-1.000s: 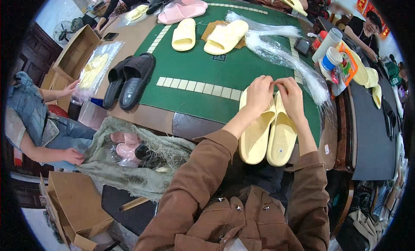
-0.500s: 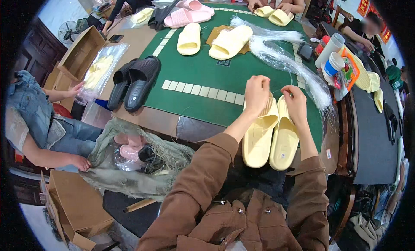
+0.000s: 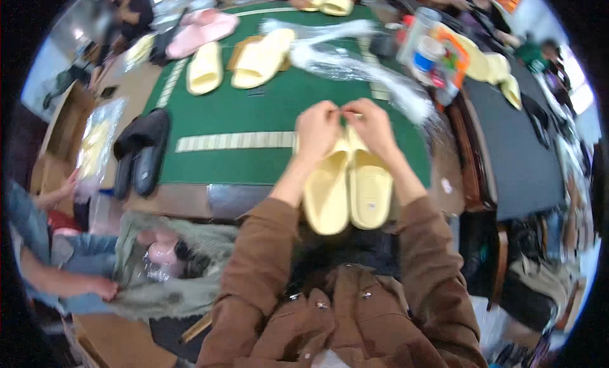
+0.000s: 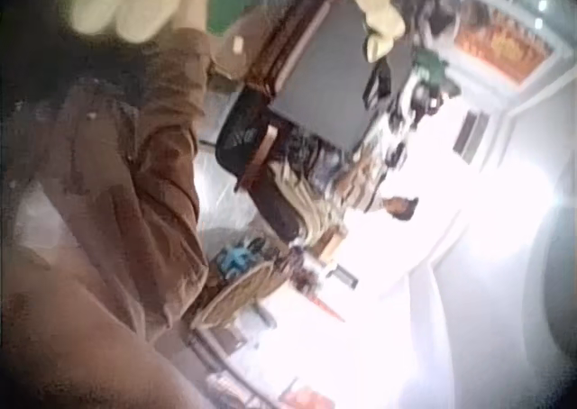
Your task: The person assembles slipper pairs by inserting a thin white strap into slots on the slipper uppers. They handle each pair one at a time, aligning the strap and pressing it into place, then move completed pairs aside on the table.
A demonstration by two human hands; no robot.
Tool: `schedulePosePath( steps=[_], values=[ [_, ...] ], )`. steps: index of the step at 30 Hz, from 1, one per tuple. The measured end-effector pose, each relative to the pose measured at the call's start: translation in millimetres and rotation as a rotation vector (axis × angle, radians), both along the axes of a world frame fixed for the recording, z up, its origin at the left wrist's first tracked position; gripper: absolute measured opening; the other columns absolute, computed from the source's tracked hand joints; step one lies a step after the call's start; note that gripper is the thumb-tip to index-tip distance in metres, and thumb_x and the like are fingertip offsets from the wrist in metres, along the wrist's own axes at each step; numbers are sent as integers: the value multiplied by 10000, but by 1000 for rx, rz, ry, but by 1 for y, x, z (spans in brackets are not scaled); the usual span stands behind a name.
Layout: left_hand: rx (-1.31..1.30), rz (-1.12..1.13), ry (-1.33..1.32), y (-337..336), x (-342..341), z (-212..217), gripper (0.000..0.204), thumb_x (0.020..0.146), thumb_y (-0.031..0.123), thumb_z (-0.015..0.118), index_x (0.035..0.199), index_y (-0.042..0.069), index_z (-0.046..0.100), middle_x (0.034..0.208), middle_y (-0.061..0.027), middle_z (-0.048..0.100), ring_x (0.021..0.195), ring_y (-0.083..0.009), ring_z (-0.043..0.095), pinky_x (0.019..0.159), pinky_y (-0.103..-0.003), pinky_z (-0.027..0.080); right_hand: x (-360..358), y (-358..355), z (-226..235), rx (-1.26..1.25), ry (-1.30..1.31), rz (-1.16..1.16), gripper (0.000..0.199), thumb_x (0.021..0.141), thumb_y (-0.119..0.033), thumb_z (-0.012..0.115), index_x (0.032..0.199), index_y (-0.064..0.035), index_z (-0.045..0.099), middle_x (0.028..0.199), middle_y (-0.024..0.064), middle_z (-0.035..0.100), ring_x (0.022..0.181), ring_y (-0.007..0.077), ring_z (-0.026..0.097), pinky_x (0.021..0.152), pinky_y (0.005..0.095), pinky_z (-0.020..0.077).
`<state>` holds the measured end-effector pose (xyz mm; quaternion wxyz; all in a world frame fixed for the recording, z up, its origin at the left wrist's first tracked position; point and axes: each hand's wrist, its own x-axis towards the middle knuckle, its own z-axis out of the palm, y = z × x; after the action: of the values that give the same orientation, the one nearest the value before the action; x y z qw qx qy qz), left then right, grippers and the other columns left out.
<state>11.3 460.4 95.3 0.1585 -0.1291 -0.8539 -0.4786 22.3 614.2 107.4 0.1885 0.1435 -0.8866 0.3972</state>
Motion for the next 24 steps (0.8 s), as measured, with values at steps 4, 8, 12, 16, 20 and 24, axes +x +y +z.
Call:
schedulePosePath(
  steps=[4,8,12,16,20,24],
  values=[
    [120,68,110,-9,-8,-12,72,872,76,567,897,22,607,809,-161,630,745,-315,619,695,-401,476,-4,-4,-6,14,-9,-105,88,836,-120,620,881,-99,693,863,104,638,841,320,632,727,422,504],
    [257,61,-120,-5,-9,-2,131,928,111,550,905,-9,598,813,-133,644,744,-273,630,692,-373,482,-6,9,-12,-25,-22,-196,87,832,-120,613,870,-98,689,852,105,639,825,319,637,715,431,509],
    [165,59,51,-4,-5,-8,132,918,127,576,921,0,613,814,-135,655,730,-270,640,688,-370,492,0,-1,-10,-39,-11,-184,88,830,-119,615,871,-96,689,852,105,636,802,325,638,706,426,512],
    [127,-22,-11,0,1,-1,135,903,137,599,899,6,629,782,-121,658,722,-268,649,686,-374,501,2,1,-6,-14,5,-135,91,831,-120,616,878,-101,692,855,108,631,805,327,636,704,430,508],
    [23,-33,8,-2,-1,-5,119,886,106,596,849,-2,628,741,-105,654,685,-262,640,664,-369,496,0,-1,-6,-43,8,-81,99,832,-112,605,877,-105,693,863,113,631,825,325,634,720,429,505],
    [212,32,-2,-4,-2,-2,73,864,61,584,829,15,628,763,-112,640,675,-258,613,656,-351,482,-6,2,-16,-58,18,-239,105,833,-98,588,868,-93,687,873,121,634,837,319,633,730,422,503]
  ],
)
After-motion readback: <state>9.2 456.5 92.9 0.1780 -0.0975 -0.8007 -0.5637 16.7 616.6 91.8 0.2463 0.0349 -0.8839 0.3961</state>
